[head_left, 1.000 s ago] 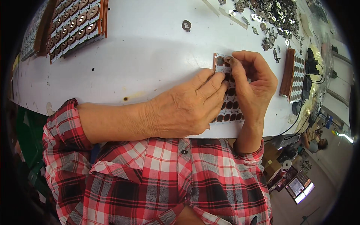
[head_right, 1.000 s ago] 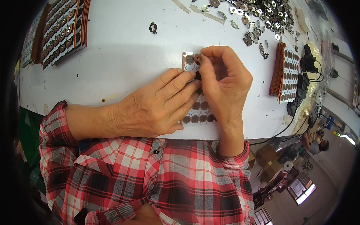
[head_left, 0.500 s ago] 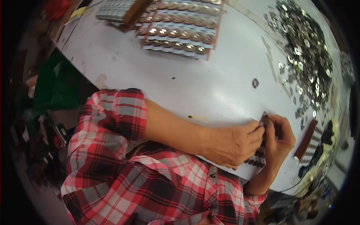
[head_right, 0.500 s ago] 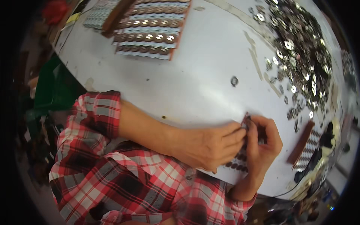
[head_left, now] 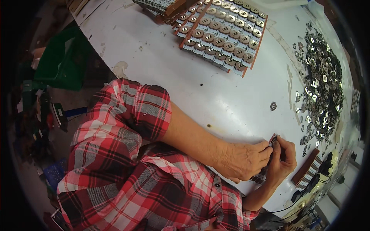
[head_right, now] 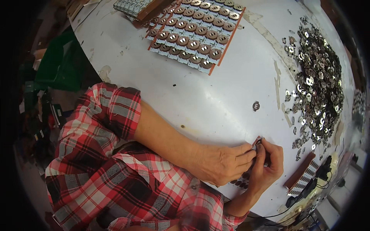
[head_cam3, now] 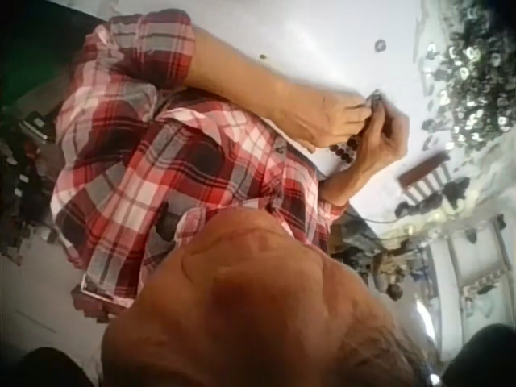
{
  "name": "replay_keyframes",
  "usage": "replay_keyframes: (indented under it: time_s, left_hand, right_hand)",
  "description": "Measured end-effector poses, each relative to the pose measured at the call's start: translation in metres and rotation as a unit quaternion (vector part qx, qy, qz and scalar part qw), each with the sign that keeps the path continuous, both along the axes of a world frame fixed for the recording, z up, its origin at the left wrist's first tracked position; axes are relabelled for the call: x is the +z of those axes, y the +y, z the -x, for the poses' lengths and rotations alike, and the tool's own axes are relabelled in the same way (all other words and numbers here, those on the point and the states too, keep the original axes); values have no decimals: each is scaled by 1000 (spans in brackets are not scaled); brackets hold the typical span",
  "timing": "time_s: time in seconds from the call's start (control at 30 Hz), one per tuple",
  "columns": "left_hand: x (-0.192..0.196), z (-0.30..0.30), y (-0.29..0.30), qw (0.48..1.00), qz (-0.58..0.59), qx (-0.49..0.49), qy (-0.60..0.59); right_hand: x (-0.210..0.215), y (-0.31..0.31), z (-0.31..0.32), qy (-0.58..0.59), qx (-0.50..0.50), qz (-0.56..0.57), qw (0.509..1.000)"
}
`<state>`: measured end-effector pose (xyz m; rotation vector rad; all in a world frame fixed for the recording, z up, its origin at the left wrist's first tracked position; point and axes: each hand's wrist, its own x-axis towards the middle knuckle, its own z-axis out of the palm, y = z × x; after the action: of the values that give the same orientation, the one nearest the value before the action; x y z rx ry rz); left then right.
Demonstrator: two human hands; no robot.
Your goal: The person assembles small metal components into a plastic grid template by hand.
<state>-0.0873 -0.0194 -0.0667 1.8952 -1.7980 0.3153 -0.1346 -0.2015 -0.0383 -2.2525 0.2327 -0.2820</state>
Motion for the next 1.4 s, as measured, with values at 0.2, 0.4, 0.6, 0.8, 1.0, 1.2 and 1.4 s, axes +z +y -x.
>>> replay_keyframes:
  time_s: [0.2,0.4,0.6,0.8,1.0,1.2,1.4]
  left_hand:
    - [7,14,-5,999,-5,24,-21]
    - [7,26,-11,998,43,40,-37]
    - [11,14,3,999,5,31,10]
    - [8,10,-4,1000,5,8,10]
    - [11,7,-3,1000,-10,-5,13]
    - [7,7,-3,1000,2,-12,24]
    - [8,5,-2,1000,-2,-16,25]
  right_hand:
    - [1,0,7,40,-58,-60,996]
    - [17,-4,15,33,-12,31,999]
    - [10,-1,-5,38,21,-38,998]
    - [8,4,2,32,-36,-43,998]
    - [27,5,-12,30,-37,-70,996]
    - [17,13,-68,-23,83,72,994]
    - [15,16,-82,-6,114,104,988]
